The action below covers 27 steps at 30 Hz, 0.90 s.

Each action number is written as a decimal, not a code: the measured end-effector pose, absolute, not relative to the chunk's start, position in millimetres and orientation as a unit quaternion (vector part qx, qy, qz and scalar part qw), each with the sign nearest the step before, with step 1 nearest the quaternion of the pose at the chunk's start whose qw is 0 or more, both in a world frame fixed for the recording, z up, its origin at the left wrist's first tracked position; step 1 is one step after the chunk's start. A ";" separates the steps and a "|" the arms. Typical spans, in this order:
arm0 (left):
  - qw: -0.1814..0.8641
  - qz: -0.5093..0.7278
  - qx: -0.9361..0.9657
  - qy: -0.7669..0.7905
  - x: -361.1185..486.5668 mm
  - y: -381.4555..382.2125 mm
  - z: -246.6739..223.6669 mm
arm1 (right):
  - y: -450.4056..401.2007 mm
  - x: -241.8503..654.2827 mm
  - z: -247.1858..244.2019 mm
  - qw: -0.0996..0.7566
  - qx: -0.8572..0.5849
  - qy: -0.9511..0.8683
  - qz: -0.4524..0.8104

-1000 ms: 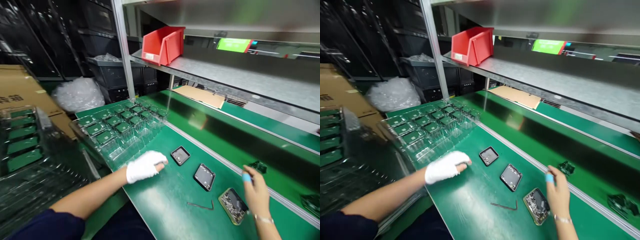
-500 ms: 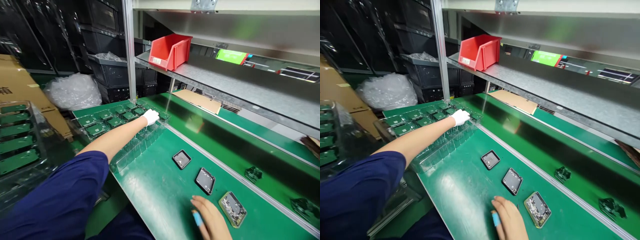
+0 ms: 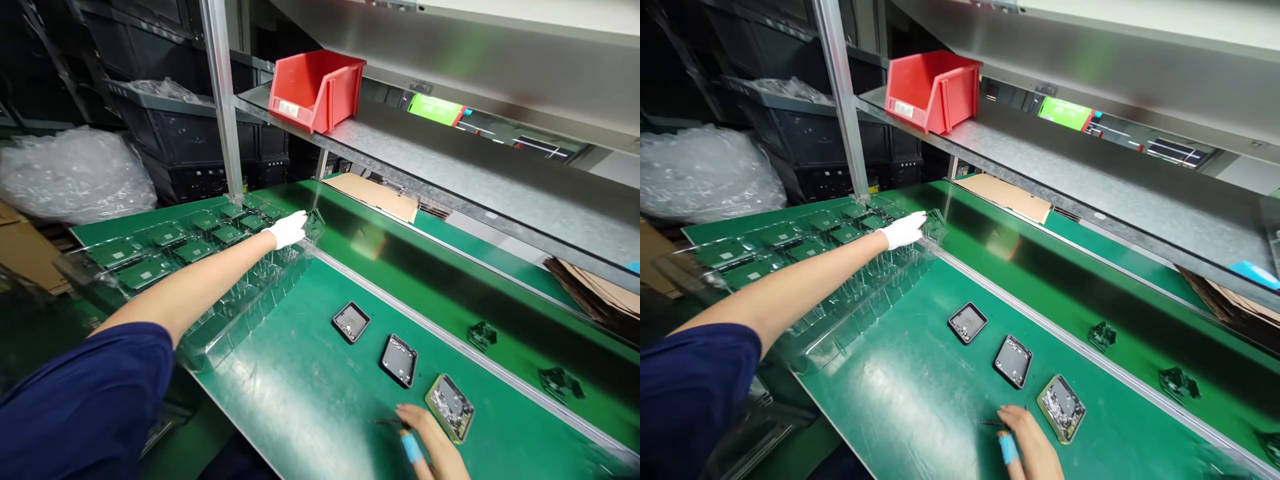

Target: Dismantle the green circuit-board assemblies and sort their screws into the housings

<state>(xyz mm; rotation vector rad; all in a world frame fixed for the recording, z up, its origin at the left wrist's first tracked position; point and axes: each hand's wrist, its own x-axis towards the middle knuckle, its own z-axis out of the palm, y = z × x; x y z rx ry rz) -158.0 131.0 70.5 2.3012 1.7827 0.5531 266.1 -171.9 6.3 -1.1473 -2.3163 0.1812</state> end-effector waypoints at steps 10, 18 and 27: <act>0.592 0.259 0.711 0.277 -53.3 -66.1 66.1 | -147.7 194.7 32.3 0.391 -0.489 -0.760 0.176; 0.547 0.173 0.732 0.368 -21.5 -150.4 31.2 | -160.7 225.0 11.0 0.300 -0.519 -0.717 0.355; 0.148 0.125 0.827 0.527 -30.3 -49.6 29.1 | -175.0 192.4 -12.0 0.194 -0.491 -0.811 0.254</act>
